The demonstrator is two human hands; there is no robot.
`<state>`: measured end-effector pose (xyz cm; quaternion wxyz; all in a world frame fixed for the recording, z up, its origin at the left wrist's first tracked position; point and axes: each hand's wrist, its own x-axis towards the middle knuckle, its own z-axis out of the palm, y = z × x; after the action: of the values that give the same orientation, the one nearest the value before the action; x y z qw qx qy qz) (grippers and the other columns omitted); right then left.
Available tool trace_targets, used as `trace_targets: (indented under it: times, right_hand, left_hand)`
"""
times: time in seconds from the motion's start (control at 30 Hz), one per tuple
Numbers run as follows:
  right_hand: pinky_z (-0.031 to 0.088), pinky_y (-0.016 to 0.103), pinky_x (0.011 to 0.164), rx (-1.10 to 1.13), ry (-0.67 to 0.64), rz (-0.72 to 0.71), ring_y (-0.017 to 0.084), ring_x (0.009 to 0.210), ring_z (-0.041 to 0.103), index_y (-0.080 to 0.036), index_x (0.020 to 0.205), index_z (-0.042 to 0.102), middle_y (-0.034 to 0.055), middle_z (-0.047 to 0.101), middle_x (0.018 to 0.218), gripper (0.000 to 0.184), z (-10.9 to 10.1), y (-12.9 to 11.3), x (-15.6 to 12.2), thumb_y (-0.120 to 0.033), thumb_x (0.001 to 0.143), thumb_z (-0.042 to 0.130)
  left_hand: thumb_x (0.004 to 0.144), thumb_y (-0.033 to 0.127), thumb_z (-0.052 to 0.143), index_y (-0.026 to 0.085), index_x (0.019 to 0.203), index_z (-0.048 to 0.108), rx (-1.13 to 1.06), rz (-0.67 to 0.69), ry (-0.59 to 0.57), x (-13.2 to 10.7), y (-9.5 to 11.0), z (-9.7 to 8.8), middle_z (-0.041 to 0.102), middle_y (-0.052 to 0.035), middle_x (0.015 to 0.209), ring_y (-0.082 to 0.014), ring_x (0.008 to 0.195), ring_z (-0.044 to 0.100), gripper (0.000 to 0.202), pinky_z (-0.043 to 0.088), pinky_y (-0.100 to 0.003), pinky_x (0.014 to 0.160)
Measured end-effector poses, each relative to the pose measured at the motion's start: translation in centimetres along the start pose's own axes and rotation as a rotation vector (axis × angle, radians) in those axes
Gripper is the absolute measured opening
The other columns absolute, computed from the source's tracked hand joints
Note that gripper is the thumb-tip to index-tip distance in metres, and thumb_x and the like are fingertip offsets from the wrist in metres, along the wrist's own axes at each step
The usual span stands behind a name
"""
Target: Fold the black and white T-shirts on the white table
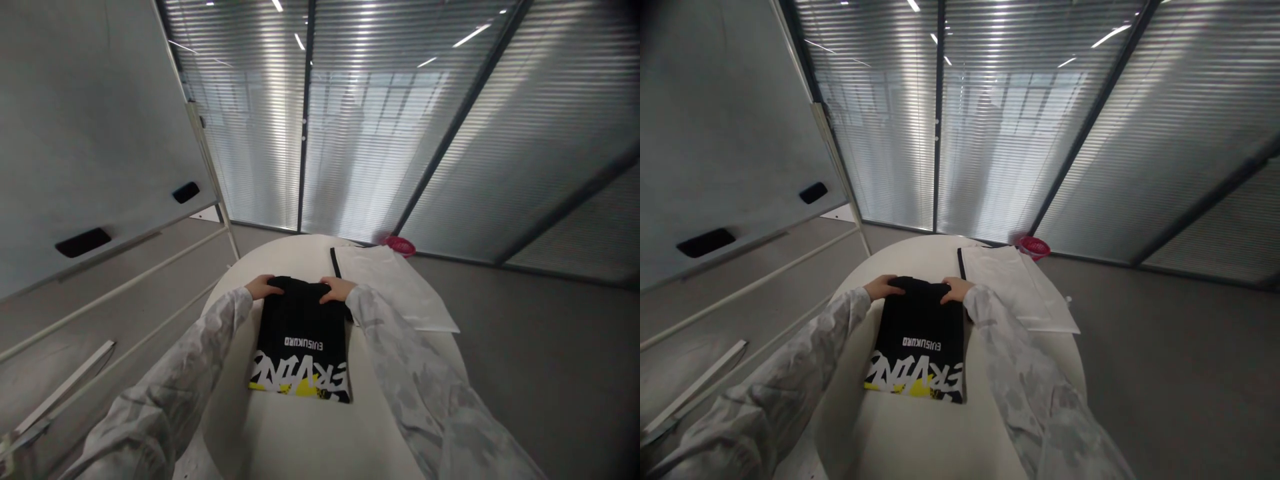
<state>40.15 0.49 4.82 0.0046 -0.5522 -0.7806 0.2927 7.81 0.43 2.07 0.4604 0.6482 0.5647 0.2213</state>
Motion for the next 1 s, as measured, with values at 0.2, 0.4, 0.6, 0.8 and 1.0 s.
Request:
trace_targets:
  times: [0.2, 0.4, 0.6, 0.8, 1.0]
  right_hand:
    - [0.058, 0.029, 0.086, -0.049, 0.308, -0.145, 0.021, 0.091, 0.075, -0.019, 0.109, 0.081, -0.0002, 0.081, 0.095, 0.027, -12.2, 0.1, -2.7, -0.03, 0.084, 0.084]
    - [0.05, 0.046, 0.107, -0.203, 0.834, -0.147, 0.026, 0.114, 0.066, -0.013, 0.126, 0.073, 0.011, 0.075, 0.122, 0.031, -22.1, 0.9, -9.3, -0.024, 0.098, 0.07]
    - [0.05, 0.043, 0.107, -0.374, 0.851, -0.172, 0.028, 0.117, 0.064, -0.018, 0.117, 0.072, 0.0139, 0.073, 0.121, 0.027, -19.0, 9.8, -15.5, -0.018, 0.091, 0.063]
    - [0.052, 0.043, 0.104, -0.351, 0.469, 0.045, 0.03, 0.111, 0.067, -0.022, 0.107, 0.071, 0.0123, 0.073, 0.115, 0.032, -4.9, 20.3, -20.5, -0.01, 0.079, 0.061]
    - [0.051, 0.046, 0.106, -0.306, 0.517, -0.001, 0.031, 0.112, 0.065, -0.025, 0.103, 0.068, 0.0118, 0.071, 0.113, 0.022, -0.4, 23.2, -23.2, -0.02, 0.082, 0.062]
  left_hand:
    - [0.063, 0.053, 0.091, 0.02, 0.084, 0.065, -0.051, 0.361, 0.304, 5.0, 10.3, -3.3, 0.063, 0.0036, 0.073, -0.0197, 0.077, 0.063, 0.048, 0.052, -0.034, 0.078]
    - [0.08, 0.03, 0.079, 0.018, 0.094, 0.058, -0.05, 0.832, 0.484, 7.5, 22.3, -2.0, 0.059, 0.0052, 0.079, -0.0151, 0.078, 0.057, 0.028, 0.048, -0.029, 0.079]
    - [0.083, 0.015, 0.073, 0.021, 0.104, 0.064, 0.296, 0.878, 0.386, 5.1, 21.2, 9.1, 0.072, -0.0042, 0.106, -0.0248, 0.101, 0.068, 0.023, 0.051, -0.035, 0.091]
    - [0.085, 0.017, 0.076, 0.022, 0.102, 0.067, 0.688, 0.867, -0.079, 1.6, 13.6, 21.6, 0.073, -0.0076, 0.112, -0.027, 0.108, 0.067, 0.02, 0.049, -0.038, 0.097]
    - [0.083, 0.021, 0.075, 0.023, 0.095, 0.065, 0.612, 0.96, -0.224, 0.0, 11.3, 22.3, 0.073, -0.0051, 0.1, -0.024, 0.098, 0.066, 0.016, 0.049, -0.036, 0.093]
